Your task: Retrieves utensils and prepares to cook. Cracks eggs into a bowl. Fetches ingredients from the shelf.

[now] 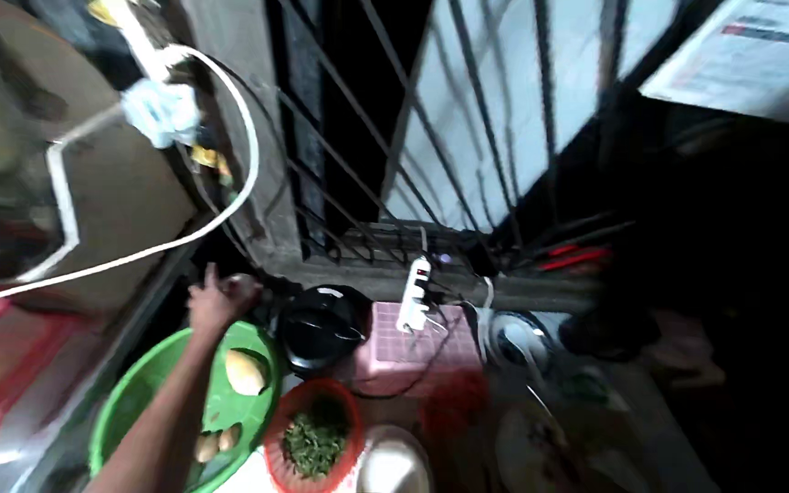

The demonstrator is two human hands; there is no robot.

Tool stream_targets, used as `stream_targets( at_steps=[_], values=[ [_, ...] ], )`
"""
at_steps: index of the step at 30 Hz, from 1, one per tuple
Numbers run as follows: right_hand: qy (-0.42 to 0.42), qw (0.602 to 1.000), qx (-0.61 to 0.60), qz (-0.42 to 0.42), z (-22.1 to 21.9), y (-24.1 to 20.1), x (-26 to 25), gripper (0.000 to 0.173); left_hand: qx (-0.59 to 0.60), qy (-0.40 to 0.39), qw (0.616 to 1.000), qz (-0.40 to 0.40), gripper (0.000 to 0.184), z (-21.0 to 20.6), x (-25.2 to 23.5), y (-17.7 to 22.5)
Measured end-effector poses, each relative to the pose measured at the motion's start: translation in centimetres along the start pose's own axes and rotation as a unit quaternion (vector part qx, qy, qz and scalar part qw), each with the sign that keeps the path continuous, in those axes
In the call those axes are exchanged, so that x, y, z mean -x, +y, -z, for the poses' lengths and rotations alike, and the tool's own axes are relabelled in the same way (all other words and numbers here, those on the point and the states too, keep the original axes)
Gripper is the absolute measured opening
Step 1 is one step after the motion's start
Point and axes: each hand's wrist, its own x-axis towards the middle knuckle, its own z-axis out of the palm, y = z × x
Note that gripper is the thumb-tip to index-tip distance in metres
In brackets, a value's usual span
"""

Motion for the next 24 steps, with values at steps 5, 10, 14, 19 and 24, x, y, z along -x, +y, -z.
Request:
stream_targets(
  at_steps=[5, 10, 14, 19, 24],
  values=[
    [0.101, 0.992, -0.082, 0.0, -0.3, 1.7, -2.0, 0.036, 0.159, 0.123, 0.946, -0.256, 0.058, -0.6, 12.6, 6.7],
    [-0.081, 0.977, -0.158, 0.117, -2.5, 2.1, -4.0, 0.04, 0.215, -0.158, 0.905, -0.332, 0.025, -9.9, 31.1, 12.0],
    [-0.247, 0.947, -0.017, 0.202, -8.8, 6.0, -7.2, 0.041, 0.02, -0.436, 0.84, -0.323, 0.05, -20.1, 37.7, 13.3],
    [-0.257, 0.93, 0.204, 0.169, -7.9, 8.5, -10.1, 0.052, -0.123, -0.456, 0.839, -0.27, 0.053, -24.7, 40.5, 15.0],
    [-0.312, 0.921, 0.203, 0.114, -5.8, 11.1, -11.5, 0.046, -0.132, -0.434, 0.873, -0.18, 0.04, -28.5, 41.9, 16.8]
  ],
)
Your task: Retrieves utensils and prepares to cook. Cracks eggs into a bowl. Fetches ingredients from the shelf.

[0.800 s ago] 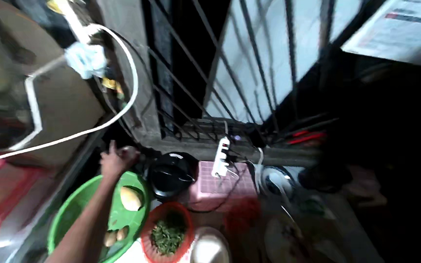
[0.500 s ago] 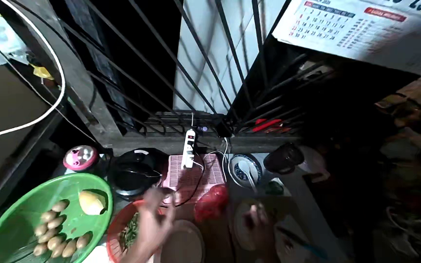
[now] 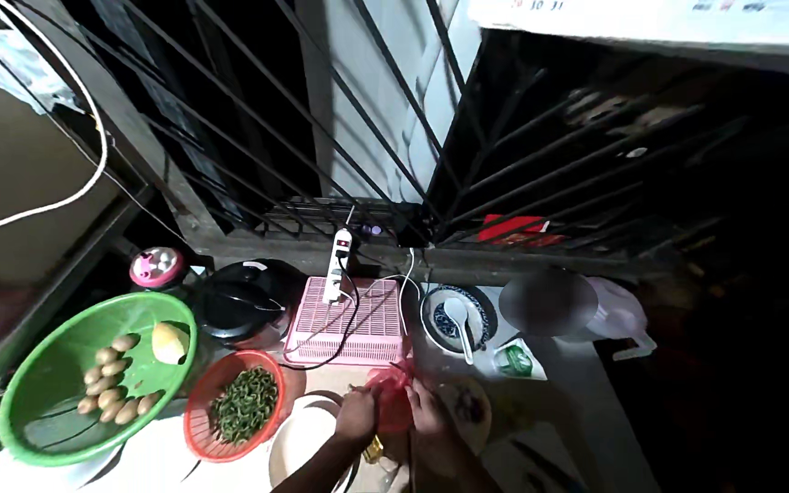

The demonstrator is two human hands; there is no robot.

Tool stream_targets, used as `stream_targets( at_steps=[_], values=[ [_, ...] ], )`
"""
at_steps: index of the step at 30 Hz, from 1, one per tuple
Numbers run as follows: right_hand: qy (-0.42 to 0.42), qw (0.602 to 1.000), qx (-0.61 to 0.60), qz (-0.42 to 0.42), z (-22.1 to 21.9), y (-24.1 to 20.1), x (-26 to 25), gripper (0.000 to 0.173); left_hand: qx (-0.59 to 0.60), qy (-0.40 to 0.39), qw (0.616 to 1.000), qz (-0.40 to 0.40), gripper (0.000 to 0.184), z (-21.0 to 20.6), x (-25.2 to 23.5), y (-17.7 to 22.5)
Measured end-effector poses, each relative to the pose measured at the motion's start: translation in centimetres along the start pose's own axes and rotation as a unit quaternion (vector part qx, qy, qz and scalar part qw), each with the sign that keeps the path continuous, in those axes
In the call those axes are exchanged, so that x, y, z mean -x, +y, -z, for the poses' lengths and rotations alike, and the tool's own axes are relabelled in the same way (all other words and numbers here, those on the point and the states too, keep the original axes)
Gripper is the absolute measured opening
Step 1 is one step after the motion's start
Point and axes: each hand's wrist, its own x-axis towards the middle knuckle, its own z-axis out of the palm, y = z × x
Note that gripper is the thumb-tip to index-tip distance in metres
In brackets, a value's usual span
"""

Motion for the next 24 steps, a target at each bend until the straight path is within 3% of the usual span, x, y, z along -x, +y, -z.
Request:
stream_targets(
  at_steps=[7, 11, 15, 18, 24],
  values=[
    [-0.04, 0.997, -0.064, 0.021, 1.3, 1.3, -0.4, 0.045, -0.032, 0.003, 0.996, 0.077, 0.039, -1.5, -2.8, 4.1],
    [-0.044, 0.994, -0.1, 0.004, 2.5, 2.2, -0.1, 0.043, -0.033, 0.048, 0.99, 0.127, 0.052, -3.1, -4.2, 5.7],
    [-0.077, 0.994, -0.077, -0.028, 3.7, 2.7, 1.1, 0.045, 0.03, 0.08, 0.987, 0.134, 0.063, -4.3, -3.9, 5.8],
    [-0.095, 0.993, -0.066, -0.035, 3.6, 3.8, 1.8, 0.046, 0.039, 0.11, 0.982, 0.146, 0.056, -5.1, -3.6, 5.8],
    [-0.12, 0.991, -0.052, -0.024, 3.0, 3.8, 3.0, 0.044, 0.017, 0.089, 0.979, 0.182, 0.056, -5.4, -4.0, 6.3]
  ],
)
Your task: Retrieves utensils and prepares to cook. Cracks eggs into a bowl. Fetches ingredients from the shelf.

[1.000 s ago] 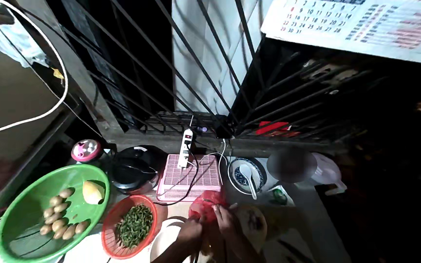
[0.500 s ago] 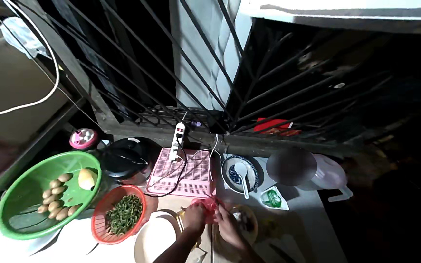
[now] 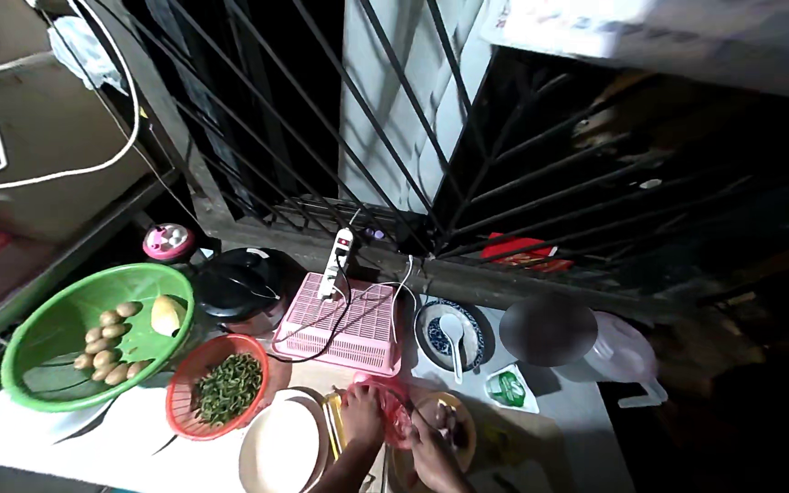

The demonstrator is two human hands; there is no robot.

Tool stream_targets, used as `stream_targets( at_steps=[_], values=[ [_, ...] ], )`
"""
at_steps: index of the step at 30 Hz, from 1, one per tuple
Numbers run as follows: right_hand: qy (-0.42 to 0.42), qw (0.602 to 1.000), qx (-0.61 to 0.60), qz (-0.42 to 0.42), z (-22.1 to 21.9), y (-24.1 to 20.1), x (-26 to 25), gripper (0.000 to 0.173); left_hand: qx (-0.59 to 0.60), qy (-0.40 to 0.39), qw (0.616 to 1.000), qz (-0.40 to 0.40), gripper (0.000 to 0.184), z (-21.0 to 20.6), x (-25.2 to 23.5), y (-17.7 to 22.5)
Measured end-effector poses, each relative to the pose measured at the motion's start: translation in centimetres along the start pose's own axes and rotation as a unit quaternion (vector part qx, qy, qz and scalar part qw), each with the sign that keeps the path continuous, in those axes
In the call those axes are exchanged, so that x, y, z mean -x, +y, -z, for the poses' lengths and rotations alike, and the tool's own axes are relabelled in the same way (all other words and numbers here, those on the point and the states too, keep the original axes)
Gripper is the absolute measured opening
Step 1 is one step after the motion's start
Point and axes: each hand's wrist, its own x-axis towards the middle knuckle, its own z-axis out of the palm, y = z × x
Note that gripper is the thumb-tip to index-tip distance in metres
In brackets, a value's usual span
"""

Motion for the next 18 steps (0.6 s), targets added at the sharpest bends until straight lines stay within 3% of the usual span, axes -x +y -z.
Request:
stream_targets(
  at_steps=[5, 7, 9, 12, 16, 18],
  values=[
    [-0.021, 1.0, 0.01, 0.005, -0.6, -0.6, 0.4, 0.045, -0.014, 0.025, 1.0, -0.009, 0.061, -0.7, -0.2, -0.8],
    [-0.027, 1.0, 0.0, -0.001, -0.8, -0.7, 0.4, 0.046, -0.01, 0.046, 0.999, -0.021, 0.056, -0.8, -0.3, -1.3],
    [-0.022, 0.999, -0.033, -0.01, -0.8, -0.4, 0.4, 0.045, 0.009, 0.077, 0.996, -0.042, 0.045, -1.0, -0.2, -1.9],
    [-0.005, 0.992, -0.126, -0.022, -0.2, -0.1, 0.2, 0.043, 0.053, 0.081, 0.991, -0.093, 0.048, 0.0, 1.1, -2.5],
    [0.014, 0.963, -0.267, -0.034, 0.4, 0.1, -1.6, 0.042, 0.148, 0.104, 0.957, -0.226, 0.055, 2.0, 3.4, -5.5],
    [0.039, 0.944, -0.326, -0.025, 0.7, 0.4, -2.5, 0.035, 0.264, 0.134, 0.922, -0.25, 0.051, 3.0, 4.9, -7.2]
  ],
)
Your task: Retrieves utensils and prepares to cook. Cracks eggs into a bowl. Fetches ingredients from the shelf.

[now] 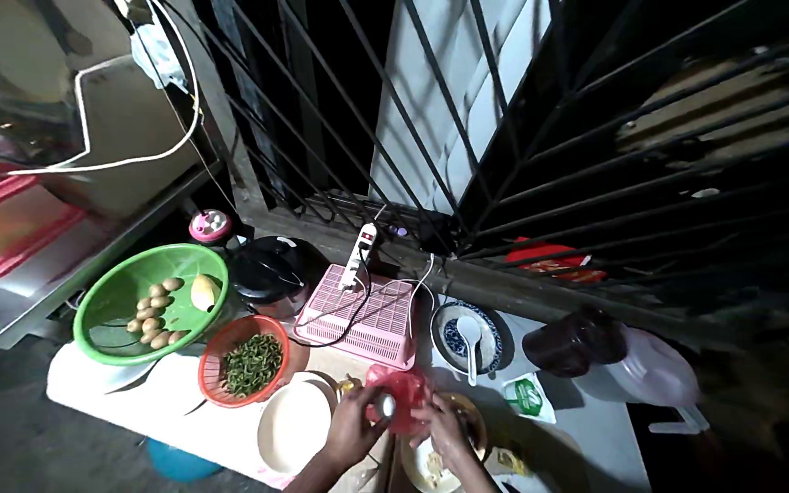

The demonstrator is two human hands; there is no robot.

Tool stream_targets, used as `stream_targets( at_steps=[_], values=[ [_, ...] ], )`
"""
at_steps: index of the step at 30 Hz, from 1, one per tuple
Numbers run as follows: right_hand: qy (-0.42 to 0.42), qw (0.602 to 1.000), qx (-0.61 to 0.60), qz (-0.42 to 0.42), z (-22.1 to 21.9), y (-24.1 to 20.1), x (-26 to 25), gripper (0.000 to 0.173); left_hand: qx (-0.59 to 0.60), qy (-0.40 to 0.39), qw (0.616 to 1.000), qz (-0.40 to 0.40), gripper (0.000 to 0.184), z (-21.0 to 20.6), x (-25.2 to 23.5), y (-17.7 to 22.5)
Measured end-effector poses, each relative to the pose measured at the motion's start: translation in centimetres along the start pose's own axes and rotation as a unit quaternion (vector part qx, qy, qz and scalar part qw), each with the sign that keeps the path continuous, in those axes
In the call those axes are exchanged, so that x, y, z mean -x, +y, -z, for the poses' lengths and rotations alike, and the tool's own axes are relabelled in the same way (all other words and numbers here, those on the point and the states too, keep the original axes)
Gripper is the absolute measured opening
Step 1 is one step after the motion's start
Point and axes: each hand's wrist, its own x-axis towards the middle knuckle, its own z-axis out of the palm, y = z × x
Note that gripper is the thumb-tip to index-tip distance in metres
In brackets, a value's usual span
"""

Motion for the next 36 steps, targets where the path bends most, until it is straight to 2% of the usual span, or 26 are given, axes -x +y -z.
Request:
stream_targets(
  at_steps=[2, 3, 5, 7, 9, 11, 14, 19, 25, 29, 33, 34, 36],
  values=[
    [0.047, 0.998, -0.01, 0.05, 0.4, -0.5, -0.1, 0.036, 0.187, 0.064, 0.98, 0.009, 0.047, 1.8, 1.2, 0.0],
    [0.068, 0.994, -0.017, 0.088, 0.6, -0.7, 0.1, 0.036, 0.287, 0.089, 0.953, 0.031, 0.045, 2.8, 1.7, 0.0],
    [0.101, 0.984, -0.034, 0.144, 0.9, -1.3, 1.1, 0.032, 0.426, 0.121, 0.888, 0.125, 0.043, 5.0, 3.1, 0.1],
    [0.151, 0.973, -0.04, 0.17, 1.0, -1.9, 2.5, 0.03, 0.487, 0.139, 0.835, 0.215, 0.039, 6.8, 4.6, -0.5],
    [0.206, 0.957, -0.011, 0.203, 0.9, -2.5, 4.0, 0.031, 0.492, 0.153, 0.813, 0.271, 0.033, 8.1, 5.9, -1.4],
    [0.229, 0.941, 0.065, 0.239, 0.2, -3.0, 5.3, 0.029, 0.491, 0.155, 0.806, 0.293, 0.031, 9.4, 6.9, -2.2],
    [0.157, 0.937, 0.163, 0.267, -2.9, -3.9, 7.8, 0.028, 0.526, 0.119, 0.793, 0.284, 0.032, 11.5, 7.8, -2.4],
    [0.003, 0.938, 0.18, 0.295, -11.4, -2.1, 10.4, 0.029, 0.544, -0.006, 0.805, 0.236, 0.04, 14.5, 7.8, -3.9],
    [0.061, 0.889, 0.273, 0.363, -18.8, -0.3, 12.7, 0.029, 0.588, -0.008, 0.759, 0.279, 0.032, 16.9, 7.7, -5.9],
    [0.076, 0.88, 0.321, 0.341, -20.9, -0.7, 13.6, 0.029, 0.598, -0.052, 0.746, 0.289, 0.035, 18.6, 7.4, -7.4],
    [0.189, 0.83, 0.27, 0.45, -22.2, -0.5, 14.2, 0.025, 0.605, -0.059, 0.731, 0.31, 0.035, 19.6, 7.3, -8.1],
    [0.199, 0.826, 0.276, 0.45, -22.5, -0.5, 14.4, 0.026, 0.607, -0.062, 0.729, 0.312, 0.034, 19.8, 7.2, -8.0],
    [0.162, 0.85, 0.341, 0.366, -23.2, -0.4, 14.8, 0.031, 0.609, -0.07, 0.723, 0.319, 0.035, 20.1, 7.1, -8.0]
  ],
)
